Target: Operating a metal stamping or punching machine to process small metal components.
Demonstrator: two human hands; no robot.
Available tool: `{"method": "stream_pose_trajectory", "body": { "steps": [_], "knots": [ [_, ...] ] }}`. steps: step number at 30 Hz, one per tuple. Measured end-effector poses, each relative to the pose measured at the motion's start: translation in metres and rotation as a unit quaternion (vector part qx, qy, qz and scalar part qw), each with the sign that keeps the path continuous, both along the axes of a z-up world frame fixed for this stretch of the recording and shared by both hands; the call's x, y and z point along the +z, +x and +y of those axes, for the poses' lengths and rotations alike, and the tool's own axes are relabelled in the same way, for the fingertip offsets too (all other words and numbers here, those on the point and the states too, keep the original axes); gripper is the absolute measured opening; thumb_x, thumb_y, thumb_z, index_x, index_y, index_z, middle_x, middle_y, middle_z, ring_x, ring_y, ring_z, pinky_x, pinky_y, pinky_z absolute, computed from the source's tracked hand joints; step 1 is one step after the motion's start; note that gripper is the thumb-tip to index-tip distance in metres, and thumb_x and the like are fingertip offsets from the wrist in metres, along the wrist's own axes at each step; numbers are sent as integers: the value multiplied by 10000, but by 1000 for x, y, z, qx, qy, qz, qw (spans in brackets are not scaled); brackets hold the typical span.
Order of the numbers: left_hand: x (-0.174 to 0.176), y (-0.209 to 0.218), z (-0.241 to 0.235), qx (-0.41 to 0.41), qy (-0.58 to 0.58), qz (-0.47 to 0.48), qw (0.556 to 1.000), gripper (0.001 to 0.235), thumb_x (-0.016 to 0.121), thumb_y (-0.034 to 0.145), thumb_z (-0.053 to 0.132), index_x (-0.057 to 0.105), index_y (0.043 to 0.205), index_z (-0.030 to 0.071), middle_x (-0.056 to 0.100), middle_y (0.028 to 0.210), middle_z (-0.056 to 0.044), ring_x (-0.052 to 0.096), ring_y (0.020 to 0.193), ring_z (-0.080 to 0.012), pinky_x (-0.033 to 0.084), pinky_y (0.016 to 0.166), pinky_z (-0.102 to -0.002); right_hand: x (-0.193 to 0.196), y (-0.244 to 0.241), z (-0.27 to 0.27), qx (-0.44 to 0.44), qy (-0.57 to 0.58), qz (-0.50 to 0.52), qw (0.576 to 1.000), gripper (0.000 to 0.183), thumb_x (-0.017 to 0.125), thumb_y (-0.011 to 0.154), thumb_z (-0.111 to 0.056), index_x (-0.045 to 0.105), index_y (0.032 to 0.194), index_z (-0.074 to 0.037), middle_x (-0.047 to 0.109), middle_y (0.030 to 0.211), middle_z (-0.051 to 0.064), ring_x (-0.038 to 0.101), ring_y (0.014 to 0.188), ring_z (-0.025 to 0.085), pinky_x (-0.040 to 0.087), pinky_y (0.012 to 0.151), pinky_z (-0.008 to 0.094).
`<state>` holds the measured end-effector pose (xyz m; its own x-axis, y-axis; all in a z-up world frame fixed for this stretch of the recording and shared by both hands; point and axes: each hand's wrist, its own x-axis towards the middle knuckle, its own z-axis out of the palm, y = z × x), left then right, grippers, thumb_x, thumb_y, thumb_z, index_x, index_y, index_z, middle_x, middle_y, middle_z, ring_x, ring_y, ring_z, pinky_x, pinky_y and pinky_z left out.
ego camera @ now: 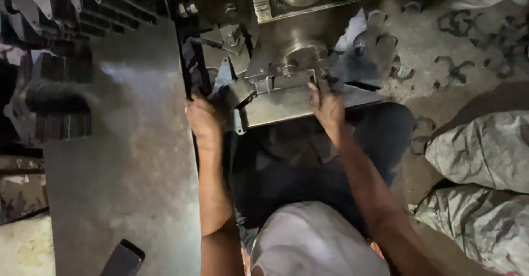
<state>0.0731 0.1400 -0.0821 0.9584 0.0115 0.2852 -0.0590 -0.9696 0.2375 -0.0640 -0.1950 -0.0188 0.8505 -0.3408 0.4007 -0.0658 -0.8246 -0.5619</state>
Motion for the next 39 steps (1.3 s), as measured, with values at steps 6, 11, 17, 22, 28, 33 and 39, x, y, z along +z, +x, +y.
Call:
{"method": "stream_pose_trajectory", "body": {
  "steps": [6, 11, 17, 22, 28, 33, 39],
  "knots": [
    [18, -6, -3, -1, -131, -12, 991, 345, 826, 827, 271, 678, 756, -32, 697, 783, -284, 675, 780, -499, 545, 662, -535, -113, -15, -133, -22, -330, -81, 940, 220, 475, 1146, -176, 612, 1268, -54, 696, 993, 167, 701, 779, 334, 566, 757, 441],
    [74, -34, -25, -11, -163, -158, 974, 208, 744, 879, 140, 637, 916, -35, 664, 790, -258, 662, 735, -467, 524, 635, -514, -76, -44, -180, 15, -237, -19, 971, 242, 488, 1184, -205, 622, 1239, -11, 698, 991, 150, 693, 834, 292, 552, 801, 419],
    [24, -28, -11, -61, -101, -163, 979, 301, 769, 825, 124, 612, 989, -75, 648, 768, -269, 638, 719, -490, 502, 636, -544, -64, -93, -39, 33, 171, 146, 974, 313, 555, 1137, -266, 701, 1142, 11, 707, 840, 101, 648, 696, 191, 507, 645, 336],
    [13, -23, 2, 37, -2, -196, 980, 565, 863, 823, 434, 607, 723, -60, 643, 661, -279, 622, 571, -512, 472, 459, -562, -7, -54, 50, 87, 506, 224, 829, 351, 574, 1037, -342, 726, 1096, -30, 686, 699, 51, 612, 521, 107, 485, 448, 280],
    [36, -28, -29, 10, -120, -35, 992, 358, 714, 946, 347, 681, 812, 17, 673, 776, -227, 678, 706, -429, 529, 611, -492, -25, -52, 48, 100, 509, 207, 829, 356, 588, 1051, -342, 748, 1064, -24, 678, 695, 34, 591, 529, 100, 475, 462, 268],
    [39, -28, -38, 53, -12, -105, 993, 232, 555, 988, 103, 682, 1005, -90, 684, 745, -190, 689, 621, -347, 541, 535, -428, -22, -57, 58, 85, 484, 227, 841, 327, 598, 1025, -327, 748, 1073, -40, 684, 688, 33, 607, 529, 98, 492, 459, 270],
    [38, -22, -37, 98, -9, -88, 991, 213, 530, 1055, 131, 658, 973, -19, 690, 785, -181, 703, 685, -344, 554, 598, -446, -35, -62, 50, 80, 456, 246, 852, 326, 596, 1038, -321, 743, 1081, -33, 684, 697, 27, 608, 541, 103, 487, 467, 274]
  ]
}}
